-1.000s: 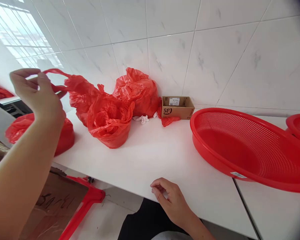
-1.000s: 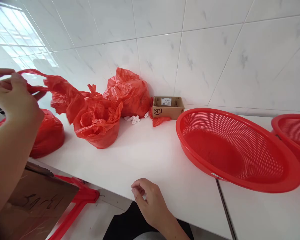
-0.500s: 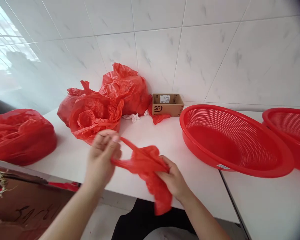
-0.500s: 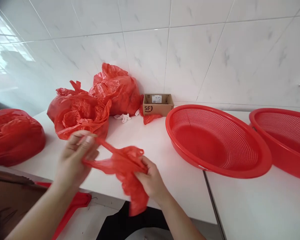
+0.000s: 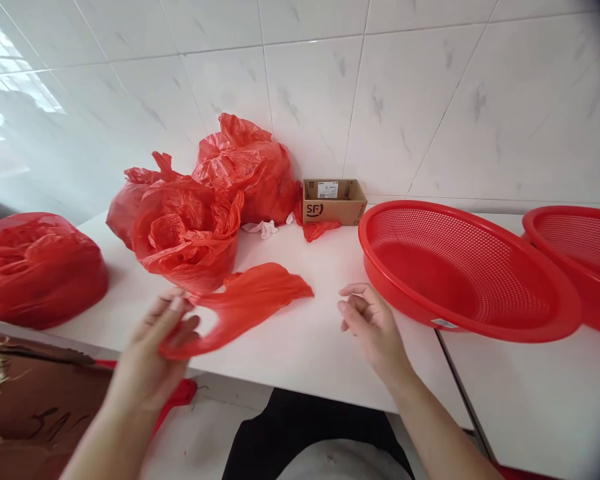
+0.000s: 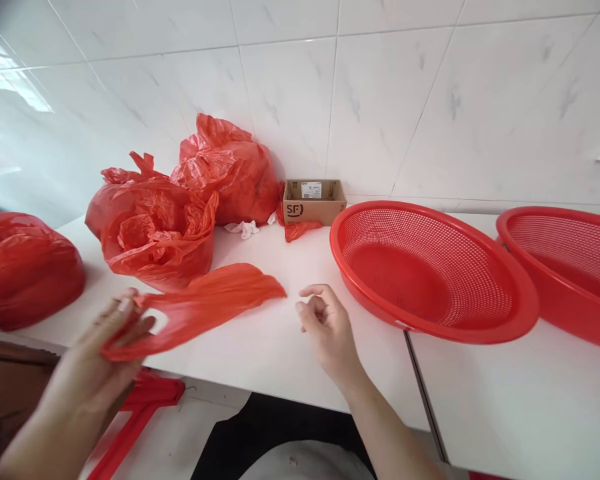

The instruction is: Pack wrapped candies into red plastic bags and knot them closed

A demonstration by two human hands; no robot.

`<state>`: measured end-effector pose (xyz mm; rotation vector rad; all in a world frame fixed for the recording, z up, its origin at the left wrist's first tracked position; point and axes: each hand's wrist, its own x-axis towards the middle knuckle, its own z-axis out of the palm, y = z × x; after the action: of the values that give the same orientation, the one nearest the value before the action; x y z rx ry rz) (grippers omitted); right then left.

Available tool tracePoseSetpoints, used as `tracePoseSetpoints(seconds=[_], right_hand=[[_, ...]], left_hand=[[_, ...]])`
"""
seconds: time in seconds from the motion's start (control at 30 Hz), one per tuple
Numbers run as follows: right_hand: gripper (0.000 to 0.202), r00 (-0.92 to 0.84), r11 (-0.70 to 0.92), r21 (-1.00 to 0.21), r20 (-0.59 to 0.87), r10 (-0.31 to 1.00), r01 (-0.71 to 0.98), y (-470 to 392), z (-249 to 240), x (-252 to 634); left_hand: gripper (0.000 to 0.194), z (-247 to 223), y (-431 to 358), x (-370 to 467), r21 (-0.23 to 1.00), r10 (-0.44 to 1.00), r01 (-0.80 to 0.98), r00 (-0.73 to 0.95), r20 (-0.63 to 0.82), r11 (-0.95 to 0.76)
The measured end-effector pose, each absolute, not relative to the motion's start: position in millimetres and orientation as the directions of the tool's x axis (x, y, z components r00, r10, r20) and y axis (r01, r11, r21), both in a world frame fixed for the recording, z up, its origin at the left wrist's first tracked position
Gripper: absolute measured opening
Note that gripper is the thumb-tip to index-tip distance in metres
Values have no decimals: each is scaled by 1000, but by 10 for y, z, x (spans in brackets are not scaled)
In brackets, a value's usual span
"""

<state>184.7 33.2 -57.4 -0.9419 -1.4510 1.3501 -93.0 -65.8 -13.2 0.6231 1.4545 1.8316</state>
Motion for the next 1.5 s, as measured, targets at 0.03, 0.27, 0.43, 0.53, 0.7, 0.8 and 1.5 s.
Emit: tracePoseSetpoints(seconds=[0.03,0.27,0.43,0.53,0.7,0.8,1.5], right_hand=[[26,-363,125,-992,126,923,-26,264,-524,1779],[42,-586,68,-992,-6,810,105,190,-582,1654],[20,-548,1,-1000,16,836,-27,245,-696,1819],[21,-365,88,-995,97,926,-40,170,-651,1828],[63,-487,408,-891,272,830,197,63,-660,1676],[44,-553,392,-878,190,811,273,50,-718,1604],[35,-829,145,-984,-8,559,107,6,-228,2784]], left_hand=[[14,-229,-665,-718,973,831,-223,-551,-75,-60],[21,-655,-683,345,992,987,1,100,-122,123],[13,-559,-737,205,900,991,427,128,34,-86],[13,-607,-738,45,760,926,599,-76,368,-253],[21,-812,-602,-28,375,717,875,-46,696,-308],[21,-879,-471,-58,212,655,965,-59,753,-157],[41,-656,102,-974,631,810,766,-447,380,127]])
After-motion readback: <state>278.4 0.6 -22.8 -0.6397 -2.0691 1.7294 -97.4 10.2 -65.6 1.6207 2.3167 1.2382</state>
